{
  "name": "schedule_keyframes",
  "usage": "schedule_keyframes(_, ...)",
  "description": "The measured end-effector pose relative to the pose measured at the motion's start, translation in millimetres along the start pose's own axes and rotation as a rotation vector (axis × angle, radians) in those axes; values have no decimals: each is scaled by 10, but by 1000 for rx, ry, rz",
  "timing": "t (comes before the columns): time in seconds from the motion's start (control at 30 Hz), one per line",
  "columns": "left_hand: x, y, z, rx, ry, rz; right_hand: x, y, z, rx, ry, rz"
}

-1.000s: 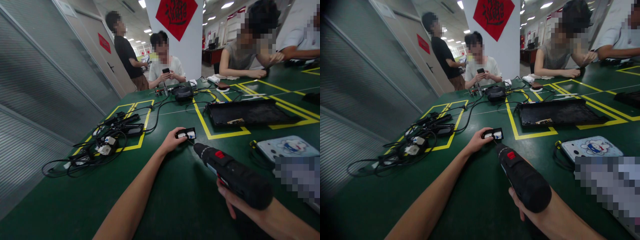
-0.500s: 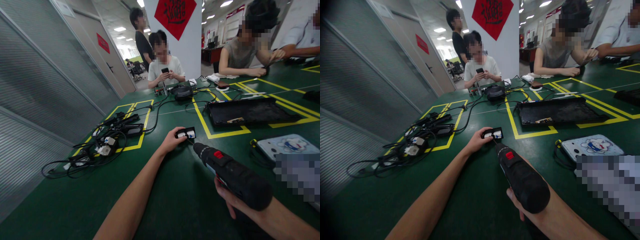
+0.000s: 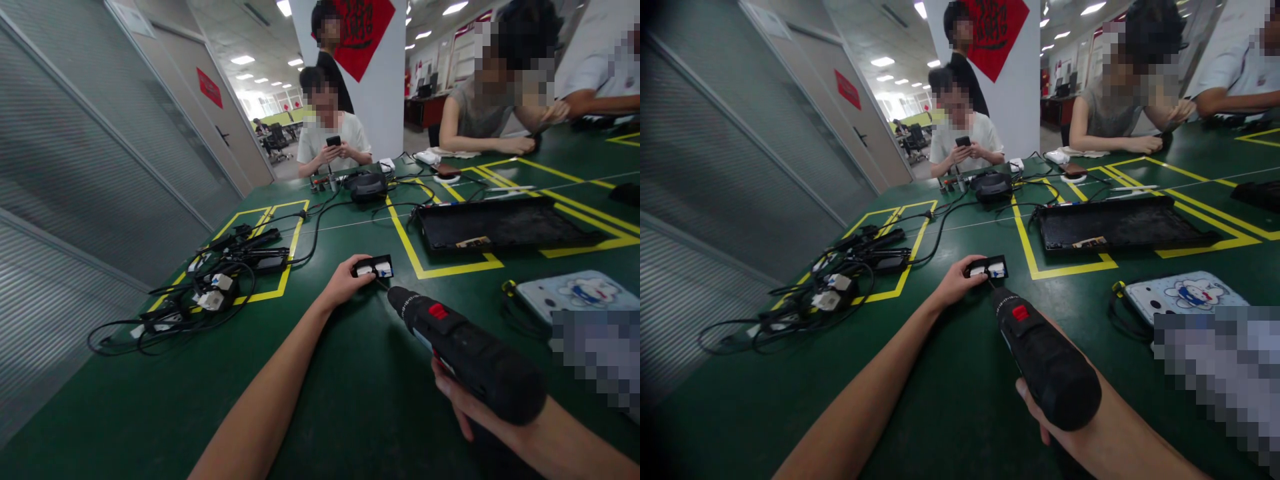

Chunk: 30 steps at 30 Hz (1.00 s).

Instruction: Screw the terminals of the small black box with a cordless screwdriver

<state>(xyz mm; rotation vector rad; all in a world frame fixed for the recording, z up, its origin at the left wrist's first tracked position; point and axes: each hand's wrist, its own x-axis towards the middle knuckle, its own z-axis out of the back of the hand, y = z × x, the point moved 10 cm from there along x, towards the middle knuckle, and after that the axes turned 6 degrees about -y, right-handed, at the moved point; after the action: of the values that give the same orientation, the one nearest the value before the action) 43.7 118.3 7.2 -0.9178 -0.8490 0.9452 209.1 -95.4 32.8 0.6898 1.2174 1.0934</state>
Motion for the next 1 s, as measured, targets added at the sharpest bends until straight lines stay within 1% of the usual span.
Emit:
schedule_keyframes(0.13,-4,-3,-5,5,3,10,27,-63,26,-46,14,-19)
schedule_keyframes(0.27,-5,-2,-9,2,6,12,45,-73,-8,-23,35,5)
schedule_keyframes(0.47,-7,-4,-19,-12,16,26,96,-56,-19,95,-87,21)
schedule_keyframes(0.57,-6,-4,-23,-16,12,20,109,-82,-6,116,-133,-64)
schedule_keyframes(0.67,1,-1,-14,-5,0,0,64,-103,-15,132,-144,-226)
schedule_keyframes(0.7,3,1,-11,0,-3,-6,42,-121,-3,139,-171,-277)
schedule_keyframes(0.73,4,3,-10,5,-3,-11,30,-128,9,164,-205,-294)
schedule_keyframes(0.77,5,5,-9,10,-2,-13,30,-127,44,168,-260,-273)
schedule_keyframes(0.8,5,5,-6,16,-3,-15,51,-90,63,178,-293,-189)
schedule_keyframes(0.83,4,5,-6,25,-3,-15,81,-60,41,178,-280,-95)
schedule_keyframes(0.9,3,-1,1,43,-10,-17,140,-109,-55,155,-195,2)
schedule_keyframes(0.93,2,-6,4,49,-12,-18,164,-169,-92,159,-158,5)
schedule_keyframes(0.97,2,-13,6,51,-14,-19,181,-216,-90,143,-154,5)
schedule_keyframes(1.0,3,-18,3,48,-11,-19,186,-289,-30,112,-206,-41)
